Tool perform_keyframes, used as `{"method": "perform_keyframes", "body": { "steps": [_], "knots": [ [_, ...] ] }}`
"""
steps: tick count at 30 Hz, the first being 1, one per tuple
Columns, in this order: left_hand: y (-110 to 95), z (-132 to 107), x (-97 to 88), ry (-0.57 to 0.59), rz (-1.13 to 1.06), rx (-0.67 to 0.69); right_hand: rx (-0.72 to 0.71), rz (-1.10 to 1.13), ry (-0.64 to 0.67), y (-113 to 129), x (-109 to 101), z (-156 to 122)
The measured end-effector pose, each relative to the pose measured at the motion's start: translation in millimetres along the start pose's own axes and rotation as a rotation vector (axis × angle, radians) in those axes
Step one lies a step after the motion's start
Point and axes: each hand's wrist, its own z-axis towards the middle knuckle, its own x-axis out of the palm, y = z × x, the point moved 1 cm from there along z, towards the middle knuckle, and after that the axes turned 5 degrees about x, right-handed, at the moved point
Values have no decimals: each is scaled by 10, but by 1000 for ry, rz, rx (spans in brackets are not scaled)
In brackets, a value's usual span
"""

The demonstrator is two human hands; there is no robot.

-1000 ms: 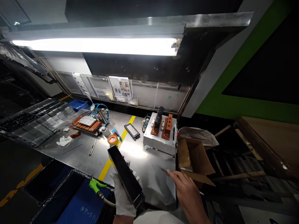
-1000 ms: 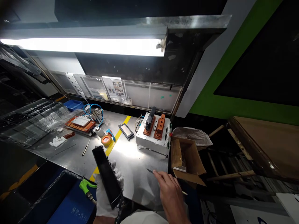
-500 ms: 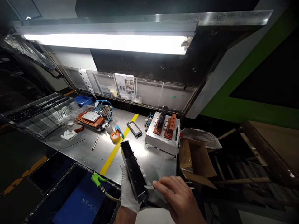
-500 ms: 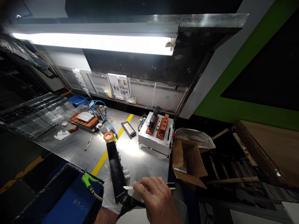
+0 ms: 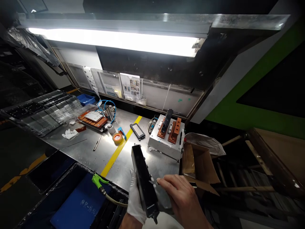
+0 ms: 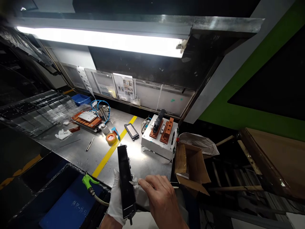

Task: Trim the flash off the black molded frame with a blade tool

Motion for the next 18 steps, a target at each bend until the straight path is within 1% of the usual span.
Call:
{"method": "perform_keyframes", "body": {
  "steps": [1,2,5,6,9,11,13,15,17,18],
  "knots": [
    [6,0,-21,21,5,-41,3,1,-4,6,4,15],
    [7,4,-51,8,20,-59,7,0,-11,13,12,29],
    [-13,22,-147,-104,71,4,1,-33,-55,0,62,56],
    [-18,25,-166,-112,78,16,6,-61,-77,-25,81,58],
    [-16,17,-169,-38,59,41,66,-181,-166,-155,96,51],
    [-13,1,-143,-12,29,78,93,-193,-189,-229,52,44],
    [-12,-14,-112,-39,16,73,48,-124,-145,-238,-18,48],
    [-13,-24,-91,-100,33,36,-15,-50,-56,-184,-81,67],
    [-16,-26,-88,-138,58,19,-50,-26,9,-108,-119,99],
    [-17,-25,-94,-137,68,22,-55,-28,26,-77,-127,118]
  ]
}}
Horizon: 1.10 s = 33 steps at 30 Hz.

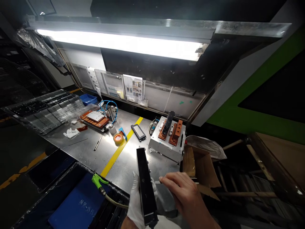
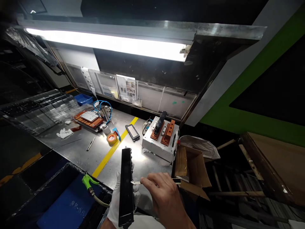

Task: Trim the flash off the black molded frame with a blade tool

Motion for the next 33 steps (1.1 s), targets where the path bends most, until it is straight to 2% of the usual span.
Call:
{"method": "perform_keyframes", "body": {
  "steps": [4,10,15,19,21,23,27,29,33],
  "knots": [
    [7,27,-54,57,27,24,-18,-4,24,43,4,60],
    [7,42,-111,63,3,9,1,13,53,32,37,83],
    [-9,-2,-98,96,-6,2,17,-5,8,27,115,123],
    [0,-34,-92,42,11,-45,86,-104,-44,-40,214,124],
    [16,-45,-85,72,13,-60,141,-159,-93,-92,226,116],
    [28,-47,-82,110,5,-64,135,-131,-116,-125,200,112],
    [21,-19,-92,118,22,-79,28,24,-24,-99,103,118],
    [13,2,-102,125,39,-67,13,41,18,-68,75,124],
    [22,37,-145,145,35,-72,25,17,22,-44,68,147]
  ]
}}
